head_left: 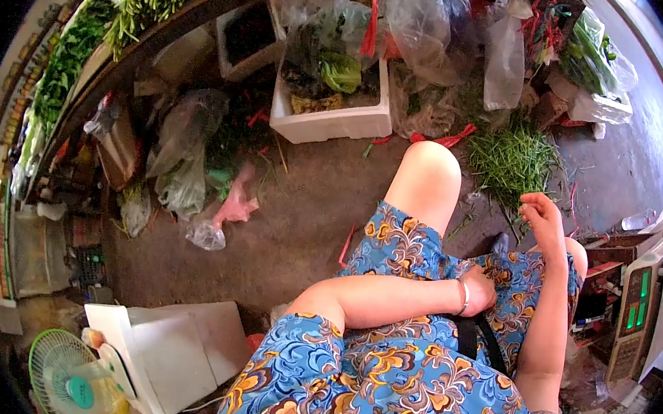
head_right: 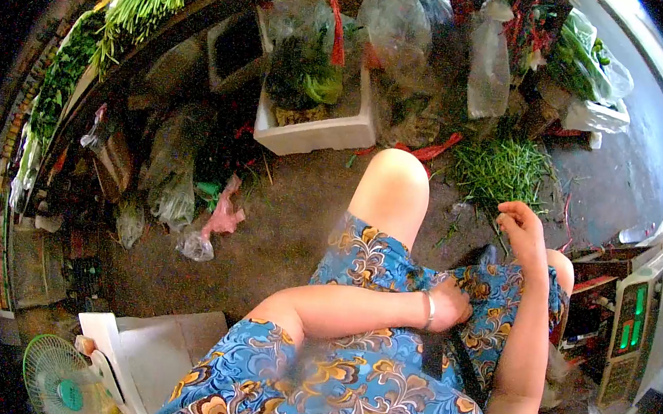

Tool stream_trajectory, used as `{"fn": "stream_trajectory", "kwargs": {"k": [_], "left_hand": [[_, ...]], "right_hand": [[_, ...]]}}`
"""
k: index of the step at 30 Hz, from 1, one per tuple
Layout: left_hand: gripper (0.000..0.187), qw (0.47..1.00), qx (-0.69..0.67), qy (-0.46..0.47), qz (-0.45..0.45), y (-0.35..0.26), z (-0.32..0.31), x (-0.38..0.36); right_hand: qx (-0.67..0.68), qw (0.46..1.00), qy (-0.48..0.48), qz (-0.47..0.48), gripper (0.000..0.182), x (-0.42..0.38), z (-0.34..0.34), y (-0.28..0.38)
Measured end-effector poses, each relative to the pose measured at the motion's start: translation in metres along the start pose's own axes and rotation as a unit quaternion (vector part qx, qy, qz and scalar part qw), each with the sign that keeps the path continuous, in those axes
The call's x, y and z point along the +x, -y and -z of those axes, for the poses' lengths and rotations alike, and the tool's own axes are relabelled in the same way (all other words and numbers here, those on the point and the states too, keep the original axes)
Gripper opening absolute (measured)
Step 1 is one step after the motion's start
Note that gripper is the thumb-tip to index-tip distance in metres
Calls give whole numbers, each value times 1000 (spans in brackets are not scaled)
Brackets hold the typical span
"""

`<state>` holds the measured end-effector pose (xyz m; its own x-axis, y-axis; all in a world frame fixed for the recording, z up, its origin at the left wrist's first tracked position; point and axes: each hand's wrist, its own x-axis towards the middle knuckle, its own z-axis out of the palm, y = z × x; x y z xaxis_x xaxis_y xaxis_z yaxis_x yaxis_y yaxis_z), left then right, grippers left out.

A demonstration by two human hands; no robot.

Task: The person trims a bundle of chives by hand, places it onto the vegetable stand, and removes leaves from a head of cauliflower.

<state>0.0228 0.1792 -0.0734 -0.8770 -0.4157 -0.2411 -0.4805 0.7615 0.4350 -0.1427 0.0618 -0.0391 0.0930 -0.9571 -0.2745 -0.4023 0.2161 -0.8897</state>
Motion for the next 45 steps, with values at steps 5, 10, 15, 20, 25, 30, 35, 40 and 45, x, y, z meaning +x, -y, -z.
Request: {"fn": "stream_trajectory", "kwargs": {"k": [5,10,15,20,25,30,35,40,45], "left_hand": [[20,1000,8,11,4,-1,2,-1],[20,1000,-10,14,4,0,5,-2],[12,996,1,-85,-8,11,42,-25],[5,888,-97,-447,32,82,137,-96],[12,764,208,-463,398,198,133,-176],[27,730,170,-255,611,330,99,-238],[31,731,158,-111,654,436,68,-233],[43,743,62,-25,666,531,47,-197],[27,778,91,-7,622,680,-77,-221]], "right_hand": [[1,1000,2,6,19,-2,0,1],[-2,1000,5,6,20,-1,1,0],[-3,1000,0,9,23,1,3,-9],[-25,999,-14,18,22,-4,2,-8],[-5,1000,-25,9,20,2,0,-3],[19,999,-40,-21,18,12,-7,21],[84,990,-52,-98,20,35,17,64],[66,992,-74,-73,18,83,37,70],[76,989,-40,-123,19,113,37,59]]}}
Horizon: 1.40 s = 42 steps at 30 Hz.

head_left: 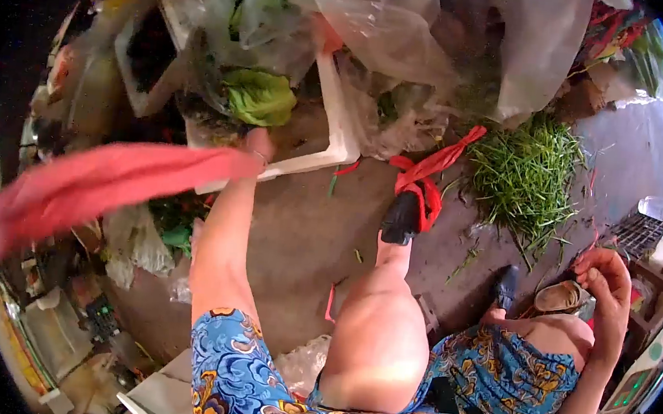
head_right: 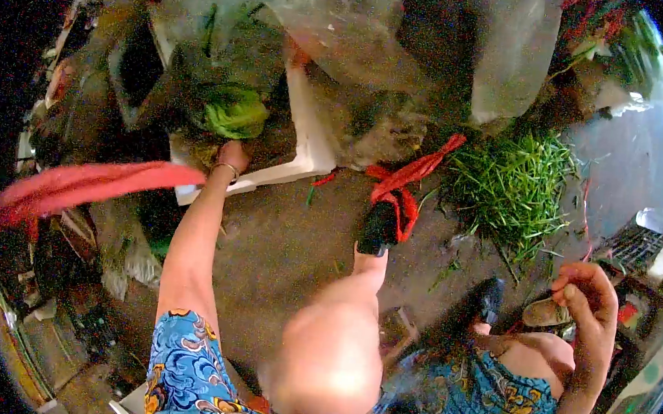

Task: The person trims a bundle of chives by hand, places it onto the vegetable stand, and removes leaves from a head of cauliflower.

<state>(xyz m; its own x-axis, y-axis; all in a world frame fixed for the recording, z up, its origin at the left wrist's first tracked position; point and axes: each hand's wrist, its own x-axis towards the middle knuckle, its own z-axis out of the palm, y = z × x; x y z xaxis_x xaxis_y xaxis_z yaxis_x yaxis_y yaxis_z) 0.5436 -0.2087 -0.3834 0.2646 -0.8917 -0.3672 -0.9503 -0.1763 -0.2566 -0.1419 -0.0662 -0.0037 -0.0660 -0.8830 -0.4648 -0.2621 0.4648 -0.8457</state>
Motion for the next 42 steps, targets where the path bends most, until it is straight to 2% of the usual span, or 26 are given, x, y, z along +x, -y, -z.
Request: {"fn": "stream_trajectory", "kwargs": {"k": [1,2,4,6,7,10,12,14,17,18,19,20,21,23,25,26,27,28,30,32,34,35,37,39,41,42], "left_hand": [[24,998,31,40,-35,24,-48,39],[24,998,31,46,-39,19,-58,42],[24,996,-63,-52,46,7,-71,38],[22,994,-89,-19,54,-12,22,-14],[22,984,-158,-50,58,-22,59,-43],[24,978,-191,-65,48,-18,120,-99],[27,904,-380,-197,-25,-17,138,-132],[31,891,-346,-290,-43,-27,165,-152],[32,860,-434,-269,-11,-90,260,-206],[30,844,-458,-277,-36,-104,272,-215],[28,782,-545,-295,-68,-124,281,-223],[28,747,-592,-277,-118,-141,290,-230],[30,753,-566,-296,-159,-161,308,-242],[31,718,-605,-274,-206,-201,327,-249],[27,675,-651,-232,-257,-240,334,-247],[26,687,-638,-233,-258,-257,339,-252],[27,658,-668,-207,-279,-279,333,-247],[27,661,-669,-183,-287,-295,337,-248],[27,624,-655,-265,-332,-340,324,-243],[32,615,-659,-203,-381,-369,317,-250],[46,618,-632,-196,-425,-387,292,-243],[61,639,-642,-133,-402,-383,283,-244],[67,729,-568,-131,-359,-352,259,-230],[59,799,-475,-214,-299,-301,237,-205],[60,843,-400,-324,-157,-240,210,-173],[64,872,-363,-305,-123,-199,218,-160]], "right_hand": [[-19,1000,-3,-6,20,1,-4,3],[-39,999,-7,-10,21,2,-6,4],[-40,999,-15,-20,22,5,-4,0],[-29,999,-23,-27,22,6,-5,-1],[-33,999,-16,-32,23,7,-3,-2],[-31,999,-5,-20,21,5,-4,1],[-35,999,9,-12,20,1,-7,5],[-42,999,24,-4,19,-2,-11,12],[-26,999,40,-15,17,-8,-13,17],[-25,999,44,-10,17,-10,-12,17],[-17,999,40,0,18,-13,-11,15],[-8,999,36,9,19,-16,-11,14],[-3,1000,21,9,21,-19,-12,14],[-8,999,33,28,21,-23,-9,15],[-5,999,36,39,21,-27,-6,15],[-6,999,35,42,21,-29,-4,16],[-5,999,32,42,19,-30,-2,15],[-3,999,29,41,18,-32,-3,14],[-2,999,27,38,18,-33,-2,15],[1,999,13,36,19,-33,1,12],[4,1000,4,21,20,-32,1,13],[6,1000,-4,11,21,-32,1,15],[9,1000,6,18,22,-30,7,11],[21,1000,9,17,24,-29,7,7],[26,999,24,14,24,-26,5,10],[29,999,38,13,24,-25,4,10]]}}
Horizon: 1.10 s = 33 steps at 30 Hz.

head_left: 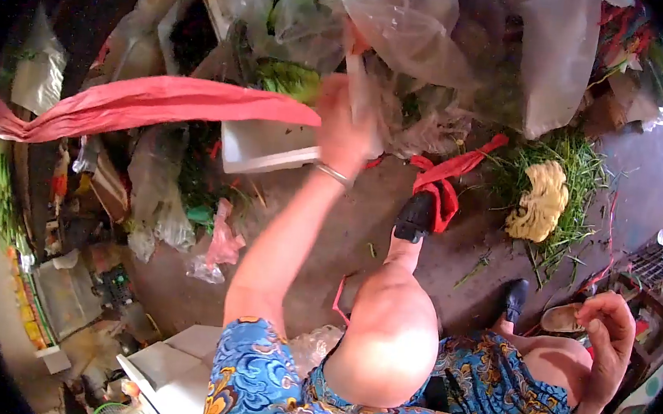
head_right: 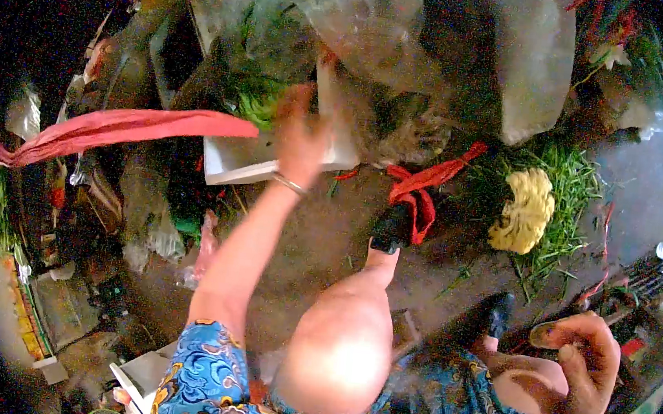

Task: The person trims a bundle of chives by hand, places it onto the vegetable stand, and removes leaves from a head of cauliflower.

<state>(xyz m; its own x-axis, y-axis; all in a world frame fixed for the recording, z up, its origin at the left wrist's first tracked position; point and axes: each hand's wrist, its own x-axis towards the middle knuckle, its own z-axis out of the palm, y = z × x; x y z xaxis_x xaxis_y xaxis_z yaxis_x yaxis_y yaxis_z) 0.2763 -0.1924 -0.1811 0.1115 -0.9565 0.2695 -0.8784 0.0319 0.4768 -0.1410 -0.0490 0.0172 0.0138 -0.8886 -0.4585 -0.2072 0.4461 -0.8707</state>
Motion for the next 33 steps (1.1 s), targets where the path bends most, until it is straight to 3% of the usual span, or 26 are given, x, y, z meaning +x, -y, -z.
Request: {"fn": "stream_trajectory", "kwargs": {"k": [1,3,7,9,10,12,13,14,16,18,20,22,24,26,28,30,33], "left_hand": [[70,990,132,-54,22,33,8,2],[79,967,192,-36,166,101,19,21],[81,984,114,-22,134,190,3,30],[66,970,199,-33,139,209,-15,31],[66,970,194,-32,140,195,-8,33],[48,962,114,64,240,148,27,28],[36,976,155,-13,150,140,32,7],[36,975,159,-16,153,131,39,-9],[34,985,107,-134,35,98,58,-31],[25,991,7,-111,72,41,80,-50],[34,988,-104,-86,75,-2,88,-66],[37,958,-267,-31,99,-52,94,-72],[39,944,-323,53,30,-105,103,-73],[52,915,-357,155,-103,-158,113,-71],[71,900,-351,193,-171,-219,119,-77],[85,864,-388,278,-162,-255,104,-77],[97,908,-302,255,-137,-290,103,-79]], "right_hand": [[-9,1000,-4,1,23,0,-1,-1],[-17,1000,-2,-2,23,3,0,-3],[-36,999,3,-14,23,6,-7,5],[-33,999,-9,-27,23,7,-11,7],[-25,999,-19,-39,23,6,-12,8],[-28,999,6,-35,25,8,-8,6],[-47,998,8,-31,25,8,-8,5],[-66,997,10,-26,25,7,-9,5],[-58,998,13,-33,28,7,-13,10],[-52,998,15,-40,31,7,-16,15],[-38,999,25,24,41,9,-23,18],[-14,995,71,70,71,12,-23,17],[70,988,102,90,87,17,-26,10],[166,974,129,84,93,20,-28,19],[317,926,195,68,91,20,-30,28],[383,883,272,2,90,15,-22,23],[390,876,281,39,90,-8,-46,46]]}}
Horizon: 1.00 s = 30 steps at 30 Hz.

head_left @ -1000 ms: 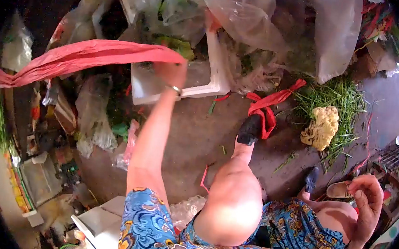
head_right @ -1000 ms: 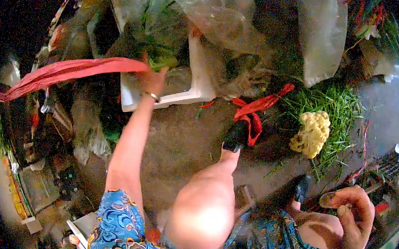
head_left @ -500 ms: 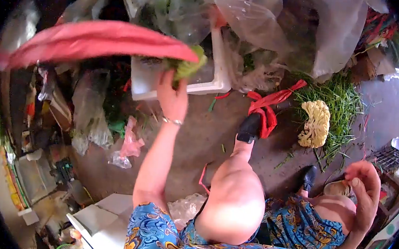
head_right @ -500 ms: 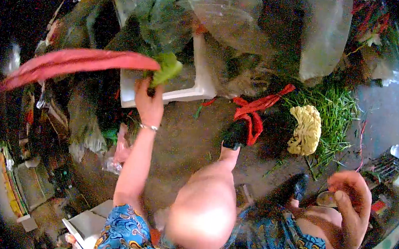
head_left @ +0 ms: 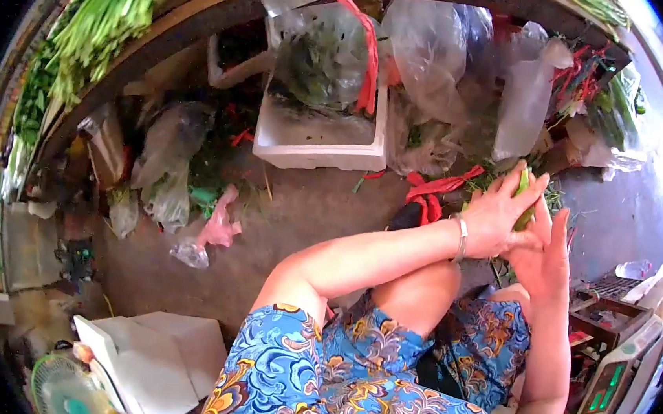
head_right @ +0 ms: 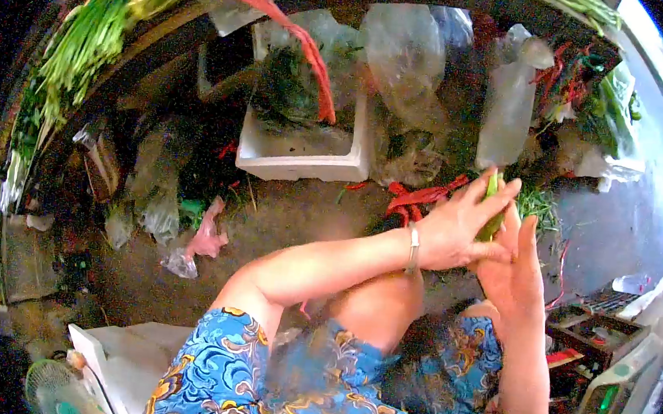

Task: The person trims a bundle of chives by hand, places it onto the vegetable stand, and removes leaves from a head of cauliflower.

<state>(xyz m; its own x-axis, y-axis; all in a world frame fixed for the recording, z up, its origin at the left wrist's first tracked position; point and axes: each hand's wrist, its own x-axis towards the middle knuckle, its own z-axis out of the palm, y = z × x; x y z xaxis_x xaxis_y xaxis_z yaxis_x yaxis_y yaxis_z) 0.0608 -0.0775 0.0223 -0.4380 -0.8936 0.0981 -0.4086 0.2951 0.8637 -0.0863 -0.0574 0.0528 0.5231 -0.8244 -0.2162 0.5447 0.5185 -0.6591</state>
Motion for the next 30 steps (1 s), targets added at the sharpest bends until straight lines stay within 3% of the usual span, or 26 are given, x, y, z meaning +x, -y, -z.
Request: {"fn": "stream_trajectory", "kwargs": {"k": [2,3,5,6,7,9,10,13,16,18,23,30], "left_hand": [[103,996,28,-81,-7,-15,7,5],[106,982,20,-177,-60,-20,12,8],[99,959,-26,-258,-112,-43,30,6],[80,942,-10,-306,-139,-53,36,3],[45,929,-69,-343,-122,-69,41,1],[29,910,-38,-382,-158,-74,46,-3],[29,909,-39,-382,-162,-75,43,-4],[38,936,-13,-343,-77,-52,19,-6],[40,945,-106,-308,-4,-32,-7,-4],[39,950,-101,-294,-8,-29,-10,-2],[38,960,-65,-269,-40,-34,-14,6],[35,960,-70,-249,-105,-34,-24,9]], "right_hand": [[54,998,27,15,88,-5,-9,10],[49,998,31,16,88,-6,-23,15],[-22,994,58,89,85,-7,-56,18],[26,992,77,92,80,-7,-67,18],[25,992,80,93,80,-9,-71,14],[-9,988,61,140,70,-10,-72,1],[-6,985,70,155,60,-13,-73,-4],[7,992,36,117,55,-23,-36,-23],[-4,994,56,93,57,-34,-21,-23],[-8,996,42,82,67,-39,-18,-24],[-72,991,29,106,67,-49,-25,-14],[-124,990,30,68,65,-62,-14,0]]}}
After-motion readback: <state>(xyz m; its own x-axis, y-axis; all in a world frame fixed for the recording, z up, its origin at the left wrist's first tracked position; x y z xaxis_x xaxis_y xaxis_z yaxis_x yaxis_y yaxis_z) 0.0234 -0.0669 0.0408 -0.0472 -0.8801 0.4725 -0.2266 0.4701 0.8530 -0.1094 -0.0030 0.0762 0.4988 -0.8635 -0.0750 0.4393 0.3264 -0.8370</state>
